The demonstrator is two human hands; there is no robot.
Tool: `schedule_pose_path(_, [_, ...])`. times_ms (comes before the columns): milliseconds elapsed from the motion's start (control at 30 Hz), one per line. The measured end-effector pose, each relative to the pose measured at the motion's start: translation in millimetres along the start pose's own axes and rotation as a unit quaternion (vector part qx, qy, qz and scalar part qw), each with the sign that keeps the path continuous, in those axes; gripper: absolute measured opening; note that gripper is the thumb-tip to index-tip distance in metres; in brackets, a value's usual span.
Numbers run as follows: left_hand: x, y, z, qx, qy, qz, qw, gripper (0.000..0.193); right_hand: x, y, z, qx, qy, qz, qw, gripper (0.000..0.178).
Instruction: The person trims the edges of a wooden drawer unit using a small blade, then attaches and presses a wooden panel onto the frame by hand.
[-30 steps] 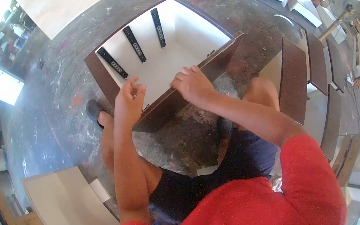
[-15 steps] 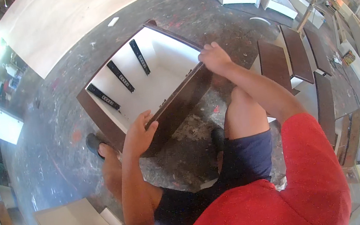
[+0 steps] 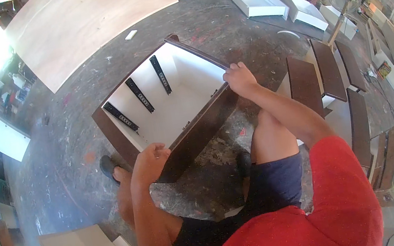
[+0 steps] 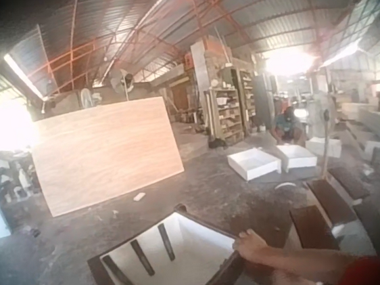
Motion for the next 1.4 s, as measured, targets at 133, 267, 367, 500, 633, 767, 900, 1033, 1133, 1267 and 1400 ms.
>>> schedule_pose_path(133, [-6,-5,-3,-0.001,-0.006,0.001,1.0,0.044,-7,-3,24,0.047,-0.032,-0.043,0.997,0.011])
schedule_pose_path(267, [-8,-12,-5,0.006,-0.018,0.006,1.0,0.044,-12,-18,58,0.119,-0.073,-0.043,0.989,0.012])
schedule_pose_path(367, [-7,-11,-3,0.001,-0.021,0.004,1.0,0.044,-15,-29,87,0.148,-0.086,-0.036,0.985,0.012])
schedule_pose_path(500, [-4,-13,7,-0.029,-0.012,-0.007,0.999,0.043,-21,-40,132,0.187,-0.101,-0.065,0.975,0.012])
schedule_pose_path(633, [-8,-21,18,-0.044,-0.014,-0.044,0.998,0.043,-22,-50,173,0.234,-0.13,-0.068,0.961,0.012])
schedule_pose_path(767, [-13,-36,16,-0.043,-0.016,-0.118,0.992,0.039,-26,-70,206,0.272,-0.16,-0.093,0.944,0.01])
schedule_pose_path(900, [0,-41,49,-0.108,0.065,-0.238,0.963,0.026,-28,-86,251,0.292,-0.192,-0.096,0.932,0.008])
schedule_pose_path(1033, [7,-38,53,-0.149,0.054,-0.249,0.956,0.024,-34,-102,292,0.3,-0.211,-0.093,0.926,0.008])
schedule_pose_path(1133, [13,-35,48,-0.144,0.046,-0.263,0.953,0.024,-34,-103,303,0.284,-0.209,-0.095,0.931,0.009])
schedule_pose_path(1267, [17,-27,46,-0.124,0.047,-0.23,0.964,0.023,-31,-102,286,0.299,-0.217,-0.055,0.928,0.014])
schedule_pose_path(1400, [17,-13,27,-0.074,0.061,-0.142,0.985,0.024,-26,-88,244,0.301,-0.201,-0.076,0.929,0.014])
Point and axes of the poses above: each hand's wrist, its own x-axis towards the middle knuckle, its own y-axis out of the palm, z = x × y, the point moved 1 cm from there along x, towards the middle knuckle, and after that the axes turned 7 degrees about z, right-handed, at the moved point
